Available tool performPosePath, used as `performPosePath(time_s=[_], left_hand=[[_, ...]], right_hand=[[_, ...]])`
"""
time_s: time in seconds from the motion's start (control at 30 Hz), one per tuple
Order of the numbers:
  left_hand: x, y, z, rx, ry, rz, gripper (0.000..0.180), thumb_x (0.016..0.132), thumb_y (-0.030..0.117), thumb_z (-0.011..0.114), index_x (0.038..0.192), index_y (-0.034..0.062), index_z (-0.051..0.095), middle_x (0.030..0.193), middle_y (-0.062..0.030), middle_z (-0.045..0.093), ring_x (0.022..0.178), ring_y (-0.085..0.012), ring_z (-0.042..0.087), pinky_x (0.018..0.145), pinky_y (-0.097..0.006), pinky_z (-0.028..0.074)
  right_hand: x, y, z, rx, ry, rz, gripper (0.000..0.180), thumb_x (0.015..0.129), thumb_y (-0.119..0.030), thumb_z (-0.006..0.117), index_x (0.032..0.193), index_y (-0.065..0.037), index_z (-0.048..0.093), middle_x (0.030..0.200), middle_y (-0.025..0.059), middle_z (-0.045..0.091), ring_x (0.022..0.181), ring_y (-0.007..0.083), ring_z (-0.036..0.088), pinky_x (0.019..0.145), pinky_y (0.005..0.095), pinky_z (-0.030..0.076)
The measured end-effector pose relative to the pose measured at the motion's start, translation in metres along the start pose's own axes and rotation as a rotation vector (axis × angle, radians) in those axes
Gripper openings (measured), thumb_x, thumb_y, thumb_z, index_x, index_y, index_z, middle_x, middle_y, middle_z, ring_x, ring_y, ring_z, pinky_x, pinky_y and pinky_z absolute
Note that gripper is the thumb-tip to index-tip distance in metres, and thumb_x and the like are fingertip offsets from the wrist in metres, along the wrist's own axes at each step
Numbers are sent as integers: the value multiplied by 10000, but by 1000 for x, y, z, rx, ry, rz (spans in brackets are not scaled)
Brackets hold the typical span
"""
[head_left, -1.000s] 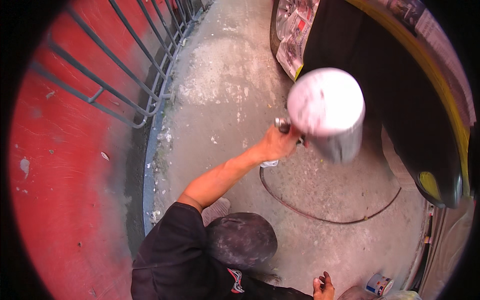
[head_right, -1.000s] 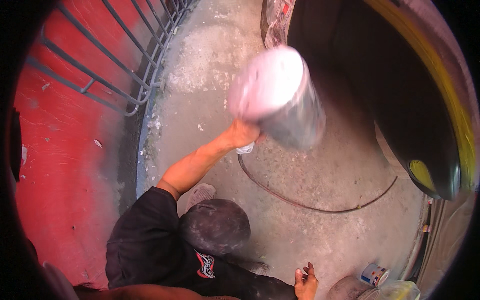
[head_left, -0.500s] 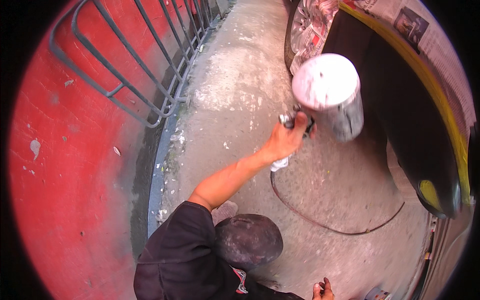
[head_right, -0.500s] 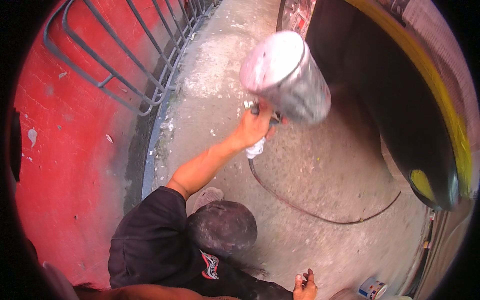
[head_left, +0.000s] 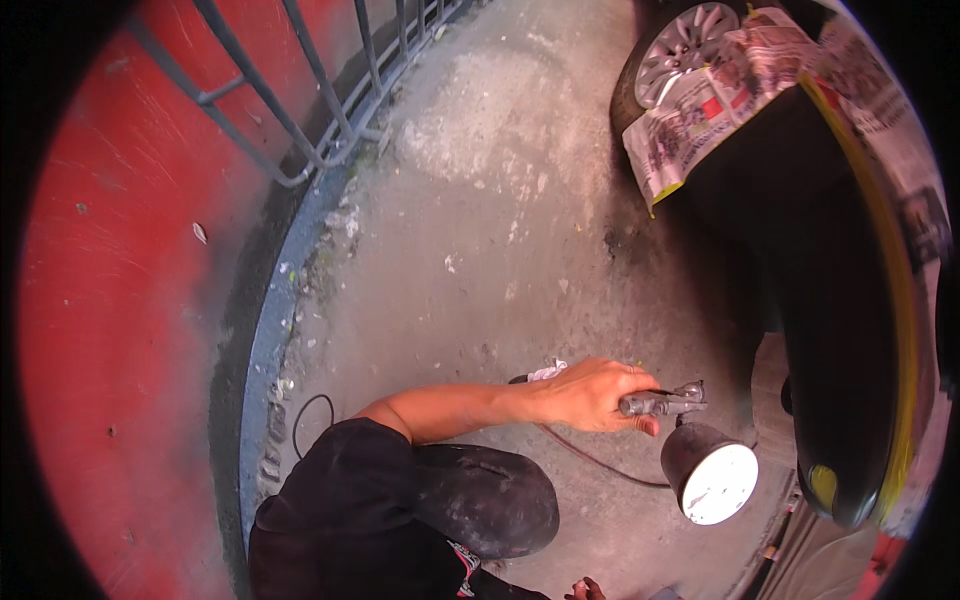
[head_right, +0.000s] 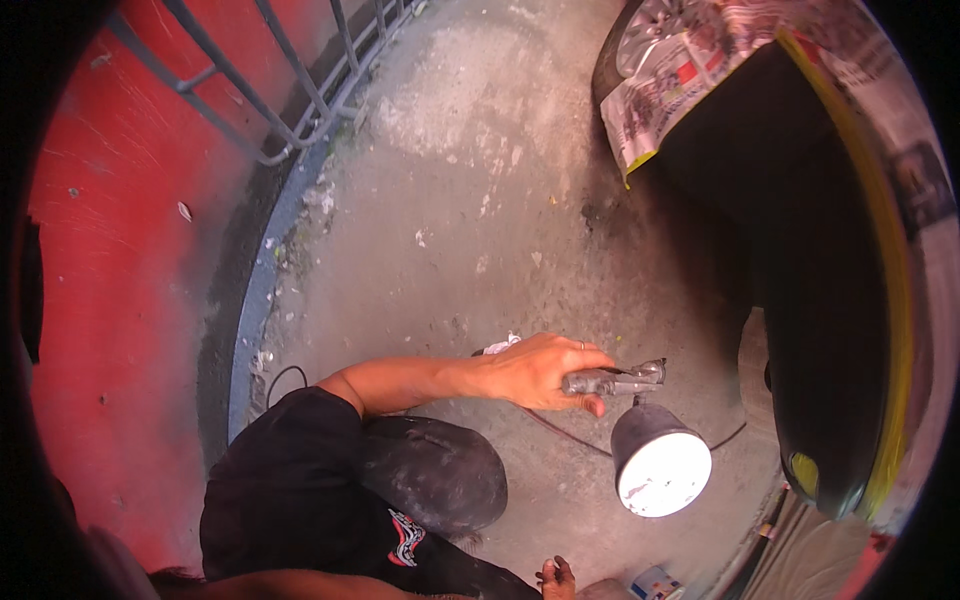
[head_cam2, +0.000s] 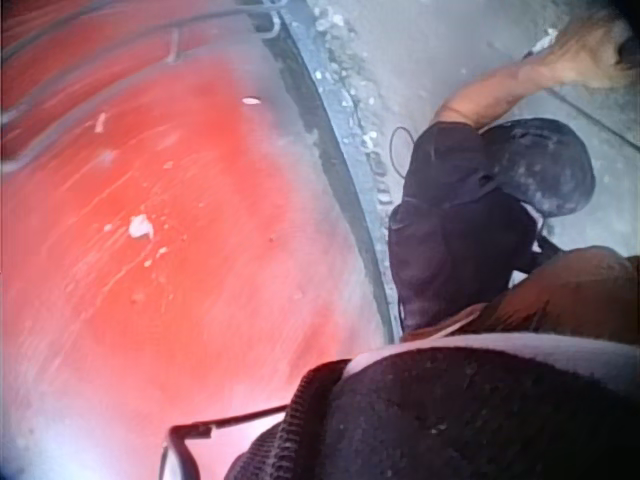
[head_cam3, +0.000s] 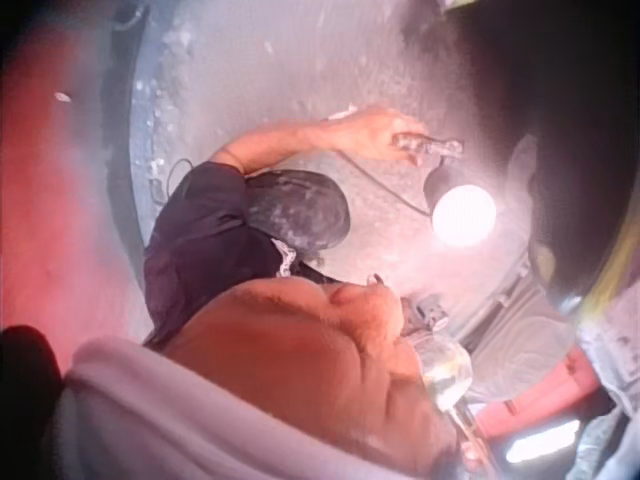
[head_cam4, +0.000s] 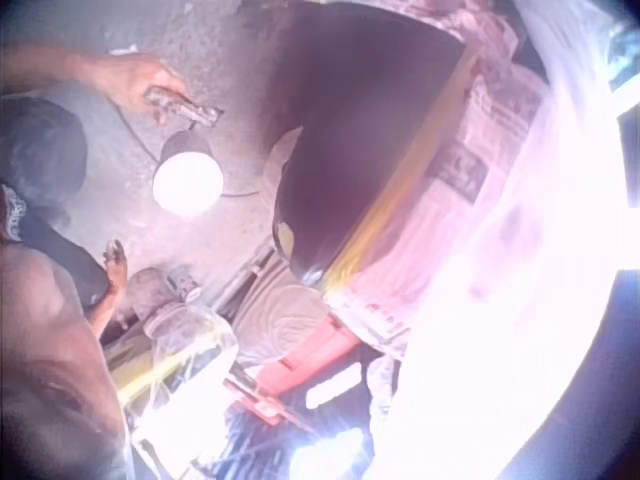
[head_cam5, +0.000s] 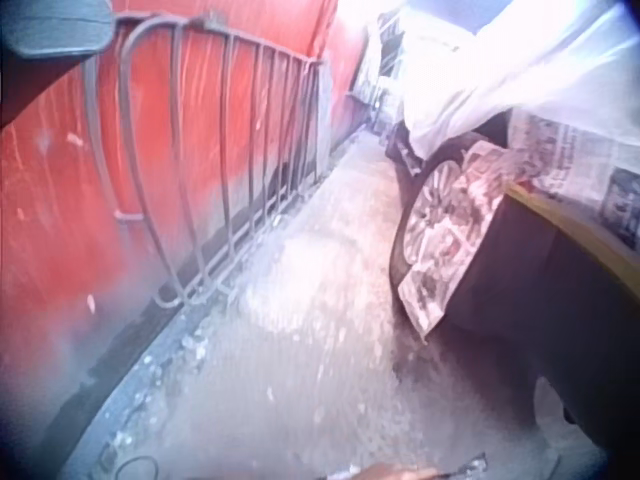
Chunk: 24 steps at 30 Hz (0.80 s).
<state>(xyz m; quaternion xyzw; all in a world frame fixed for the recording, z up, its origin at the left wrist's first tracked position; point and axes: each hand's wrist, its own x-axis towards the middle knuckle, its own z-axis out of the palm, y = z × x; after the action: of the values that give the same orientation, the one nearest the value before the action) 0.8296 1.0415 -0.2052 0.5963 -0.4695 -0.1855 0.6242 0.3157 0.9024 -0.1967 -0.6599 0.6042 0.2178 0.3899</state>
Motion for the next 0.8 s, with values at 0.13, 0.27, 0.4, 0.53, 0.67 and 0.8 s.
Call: performPosePath(time_s=[0.13, 0.27, 0.4, 0.53, 0.67, 0.8], left_hand=[[-8, -15, 1, 54, -22, -125, 762, 792, 673, 654, 1176, 15, 628, 1022, -126, 677, 759, -322, 689, 639, -412, 544], [-12, -39, 7, 75, 65, -124, 802, 752, 692, 681, 1179, 15, 625, 1039, -120, 675, 760, -327, 693, 606, -417, 549], [-9, -45, -3, 88, 74, -124, 808, 732, 695, 698, 1162, 15, 627, 1025, -110, 680, 776, -330, 698, 609, -397, 560], [3, -43, -9, 53, 131, -61, 794, 729, 684, 710, 1158, 21, 625, 1016, -104, 684, 795, -320, 704, 619, -387, 566], [3, -58, -23, 37, 170, -45, 760, 737, 642, 736, 1156, 18, 624, 996, -117, 688, 797, -304, 709, 634, -398, 564], [-33, -77, -20, 61, 270, -225, 717, 782, 649, 691, 1143, 31, 642, 960, -152, 686, 784, -330, 696, 667, -412, 558]], right_hand=[[-3, -8, -3, 28, -29, 106, 613, 954, -410, 626, 1413, -41, 456, 1132, 167, 653, 951, 244, 663, 791, 349, 533], [11, -3, -3, 132, -12, 166, 670, 921, -467, 662, 1362, -1, 469, 1164, 179, 629, 913, 285, 695, 704, 347, 555], [16, -9, -2, 129, -16, 205, 700, 904, -480, 680, 1364, 3, 469, 1163, 187, 628, 919, 285, 695, 710, 355, 559], [23, -22, 3, -10, 67, 123, 572, 925, -455, 657, 1246, 13, 586, 964, 168, 698, 889, 277, 698, 710, 369, 555], [42, -164, -27, -593, 445, -444, 316, 957, -230, 611, 906, 74, 682, 743, 208, 688, 705, 257, 680, 636, 378, 509], [13, -359, -21, -832, 670, -904, 286, 855, -1, 619, 1139, 41, 620, 1006, 237, 655, 942, 422, 640, 829, 463, 514]])
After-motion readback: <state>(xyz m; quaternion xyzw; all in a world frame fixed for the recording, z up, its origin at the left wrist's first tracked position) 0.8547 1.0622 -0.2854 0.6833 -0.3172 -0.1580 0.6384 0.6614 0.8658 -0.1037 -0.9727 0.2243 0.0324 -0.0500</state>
